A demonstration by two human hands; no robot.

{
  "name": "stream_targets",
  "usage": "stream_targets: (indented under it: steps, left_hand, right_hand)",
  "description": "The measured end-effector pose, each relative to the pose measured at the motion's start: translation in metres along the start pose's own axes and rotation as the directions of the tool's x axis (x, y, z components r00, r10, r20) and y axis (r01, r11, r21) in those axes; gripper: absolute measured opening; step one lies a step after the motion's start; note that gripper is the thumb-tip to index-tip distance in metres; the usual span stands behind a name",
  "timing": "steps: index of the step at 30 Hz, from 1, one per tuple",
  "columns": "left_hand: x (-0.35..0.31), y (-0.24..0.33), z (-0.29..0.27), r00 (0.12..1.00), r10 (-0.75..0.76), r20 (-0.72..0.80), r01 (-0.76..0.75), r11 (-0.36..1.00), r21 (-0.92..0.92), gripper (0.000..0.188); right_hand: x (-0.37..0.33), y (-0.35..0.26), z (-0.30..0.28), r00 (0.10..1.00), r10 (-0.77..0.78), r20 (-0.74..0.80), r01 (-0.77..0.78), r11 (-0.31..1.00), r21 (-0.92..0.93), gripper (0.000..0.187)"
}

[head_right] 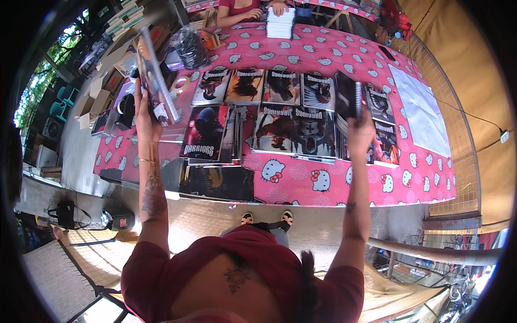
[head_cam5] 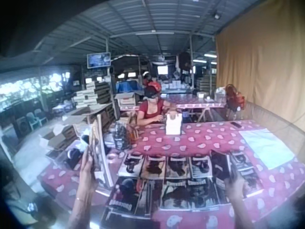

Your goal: The person organizes and stacks notebooks on a table, placing them into a clear plastic bag and then sorting a large number of notebooks into piles.

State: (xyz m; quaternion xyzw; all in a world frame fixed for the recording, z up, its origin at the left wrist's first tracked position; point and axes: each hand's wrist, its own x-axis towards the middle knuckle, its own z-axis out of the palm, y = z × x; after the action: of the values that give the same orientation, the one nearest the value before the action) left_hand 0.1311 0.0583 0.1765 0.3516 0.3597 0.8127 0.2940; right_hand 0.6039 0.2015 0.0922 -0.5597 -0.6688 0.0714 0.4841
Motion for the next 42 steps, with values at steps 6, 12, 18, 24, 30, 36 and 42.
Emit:
stream_targets:
  steps: [6, 12, 18, 24, 30, 36, 42]
  left_hand:
    - [-0.007, -0.044, -0.043, 0.996, -0.078, -0.049, 0.09, 0.937, 0.339, 0.037]
    - [-0.069, -0.099, -0.07, 0.909, 0.196, 0.369, -0.318, -0.251, 0.914, 0.044]
    - [-0.144, -0.17, 0.067, 0.574, 0.089, 0.814, -0.815, 0.161, 0.557, 0.048]
    - [-0.179, -0.233, 0.061, 0.514, -0.426, 0.745, -0.815, 0.03, 0.579, 0.063]
    - [-0.131, -0.106, 0.098, 0.666, -0.05, 0.744, -0.585, 0.584, 0.562, 0.053]
    - [-0.035, 0.046, 0.021, 0.738, -0.188, 0.648, 0.033, 0.969, 0.244, 0.071]
    - [0.04, 0.065, 0.019, 0.831, -0.215, 0.513, -0.199, 0.746, 0.635, 0.026]
  right_hand:
    - [-0.088, -0.14, 0.152, 0.743, -0.638, 0.201, 0.549, 0.753, 0.363, 0.058]
    - [-0.105, -0.083, 0.183, 0.946, -0.22, 0.237, 0.17, 0.962, 0.214, 0.04]
    - [-0.081, 0.001, 0.139, 0.825, 0.295, 0.482, 0.028, 0.83, -0.557, 0.072]
    - [-0.079, 0.051, 0.092, 0.9, 0.219, 0.378, 0.041, 0.819, -0.572, 0.079]
    - [-0.036, 0.092, 0.044, 0.712, 0.337, 0.616, -0.378, 0.923, -0.068, 0.05]
    - [-0.004, -0.092, 0.022, 0.917, 0.096, 0.388, -0.382, 0.493, 0.781, 0.071]
    - [-0.056, -0.172, 0.129, 0.811, -0.014, 0.584, -0.258, 0.889, 0.379, 0.077]
